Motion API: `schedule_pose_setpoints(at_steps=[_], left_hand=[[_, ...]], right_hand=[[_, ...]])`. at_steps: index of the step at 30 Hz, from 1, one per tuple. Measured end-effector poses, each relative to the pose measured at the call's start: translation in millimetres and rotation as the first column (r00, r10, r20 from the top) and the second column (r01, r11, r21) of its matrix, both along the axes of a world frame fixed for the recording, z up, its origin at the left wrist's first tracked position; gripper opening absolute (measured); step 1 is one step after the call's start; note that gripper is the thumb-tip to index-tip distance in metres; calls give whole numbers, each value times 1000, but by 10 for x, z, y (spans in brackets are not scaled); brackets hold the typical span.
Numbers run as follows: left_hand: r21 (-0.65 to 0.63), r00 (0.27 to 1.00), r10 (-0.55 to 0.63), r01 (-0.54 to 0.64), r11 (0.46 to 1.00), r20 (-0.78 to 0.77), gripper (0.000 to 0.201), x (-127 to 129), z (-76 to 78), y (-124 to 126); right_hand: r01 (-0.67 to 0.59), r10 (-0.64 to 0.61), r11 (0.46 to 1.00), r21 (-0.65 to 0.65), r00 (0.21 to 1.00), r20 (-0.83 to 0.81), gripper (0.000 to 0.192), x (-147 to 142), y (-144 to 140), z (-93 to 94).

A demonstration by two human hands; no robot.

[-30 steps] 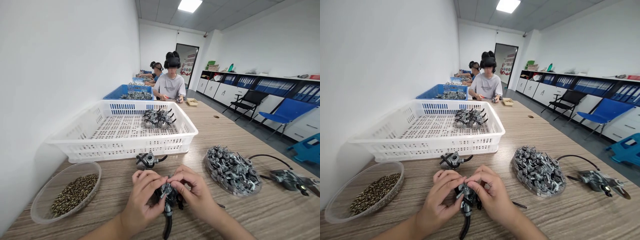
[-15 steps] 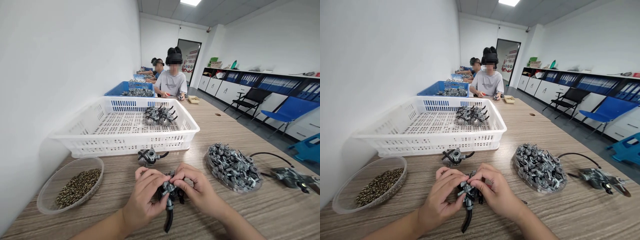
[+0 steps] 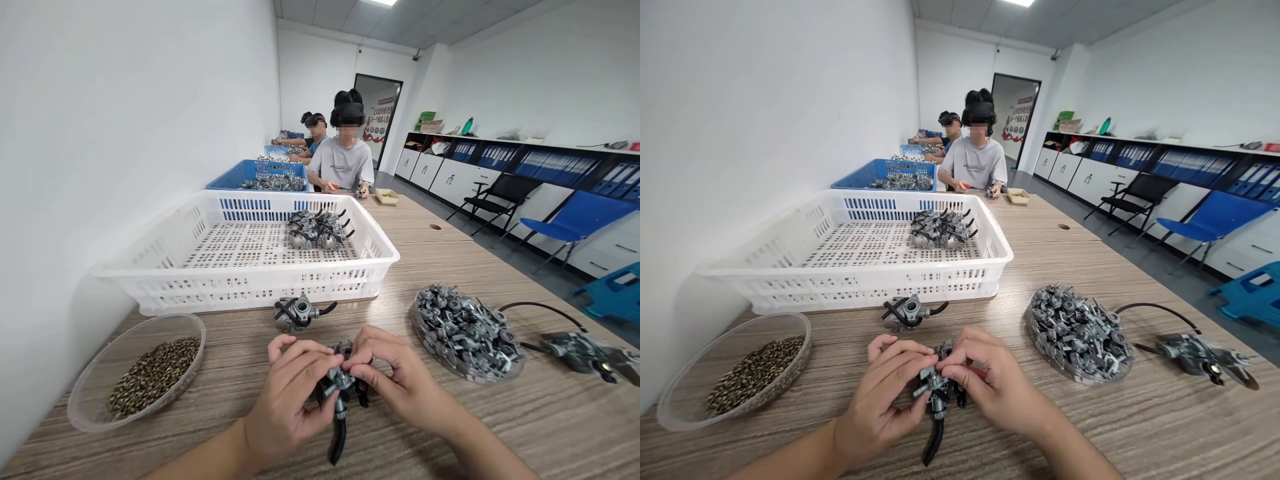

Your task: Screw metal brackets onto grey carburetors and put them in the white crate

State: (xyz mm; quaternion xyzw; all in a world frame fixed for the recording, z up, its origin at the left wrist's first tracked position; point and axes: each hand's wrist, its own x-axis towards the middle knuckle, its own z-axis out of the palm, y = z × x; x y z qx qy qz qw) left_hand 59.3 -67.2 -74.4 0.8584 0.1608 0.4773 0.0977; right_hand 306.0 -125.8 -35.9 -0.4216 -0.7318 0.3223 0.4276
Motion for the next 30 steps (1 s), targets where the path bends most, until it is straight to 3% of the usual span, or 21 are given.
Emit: schedule_pose_setpoints(at_steps=[11,16,23,26,30], left_hand=[[99,1000,11,-12,995,11,31,-9,-13,12],[101,1000,3,-2,995,-12,28,-28,-11,-11],[43,999,31,-31,999,9,29,-21,-12,0],[-15,999,47,-47,999,12,30,-16,-21,10],[-80,997,74,-72,994,18,34,-13,-32,21]], right_hand=[[-4,0,999,-47,996,-91,24,-38,9,-21],[-54,50,993,110,998,39,17,44,15,2],[-103,5,926,363,965,262,47,132,25,13],[-84,-32,919,386,958,284,52,115,15,-5],[-48,-14,940,339,984,180,45,90,23,-70]])
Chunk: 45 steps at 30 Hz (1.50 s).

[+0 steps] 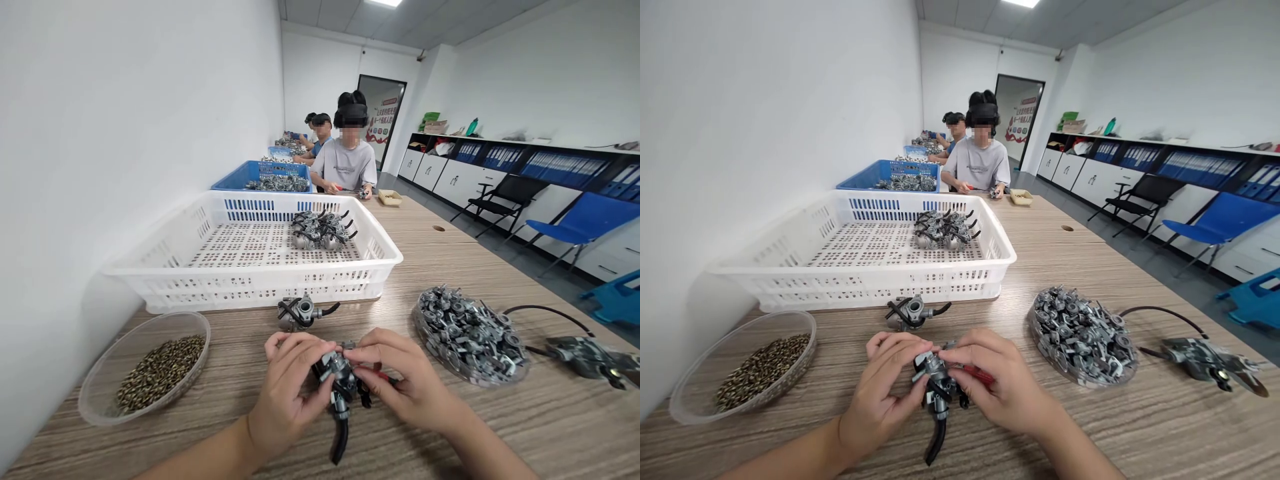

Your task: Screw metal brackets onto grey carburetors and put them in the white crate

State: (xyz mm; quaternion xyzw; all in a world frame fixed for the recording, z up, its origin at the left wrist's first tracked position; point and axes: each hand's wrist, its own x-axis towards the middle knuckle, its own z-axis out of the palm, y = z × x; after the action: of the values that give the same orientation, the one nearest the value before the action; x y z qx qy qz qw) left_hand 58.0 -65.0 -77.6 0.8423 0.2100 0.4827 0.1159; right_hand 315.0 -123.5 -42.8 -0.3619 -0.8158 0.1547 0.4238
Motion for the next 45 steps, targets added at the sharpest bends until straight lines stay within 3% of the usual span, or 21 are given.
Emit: schedule_pose_setpoints(at_steps=[6,12,17,26,34,40,43,45], left_hand=[[9,996,-89,89,996,7,37,6,14,6],[20,986,-144,143,990,79,44,20,10,-1],[-34,984,-150,153,988,97,35,31,-31,-5],[-129,973,-137,163,978,186,8,60,-73,-22],[-129,991,-70,85,988,115,16,76,-89,-39],[-123,993,61,-48,991,103,22,113,-119,-62],[-150,987,88,-68,986,138,23,126,-140,-59],[-160,984,89,-64,985,155,21,139,-167,-50]], right_hand=[[-6,-1,996,-89,996,-87,24,-15,33,-37],[20,-38,994,-107,986,-162,17,-103,11,-38],[69,-88,989,-128,985,-151,12,-132,7,-40],[62,-67,997,-47,993,-101,12,-202,-11,16],[64,-84,977,204,993,88,22,-215,0,103],[58,-68,997,48,964,256,17,31,107,190],[76,-44,991,-106,960,278,7,96,237,439],[54,0,977,-208,968,252,10,-18,398,683]])
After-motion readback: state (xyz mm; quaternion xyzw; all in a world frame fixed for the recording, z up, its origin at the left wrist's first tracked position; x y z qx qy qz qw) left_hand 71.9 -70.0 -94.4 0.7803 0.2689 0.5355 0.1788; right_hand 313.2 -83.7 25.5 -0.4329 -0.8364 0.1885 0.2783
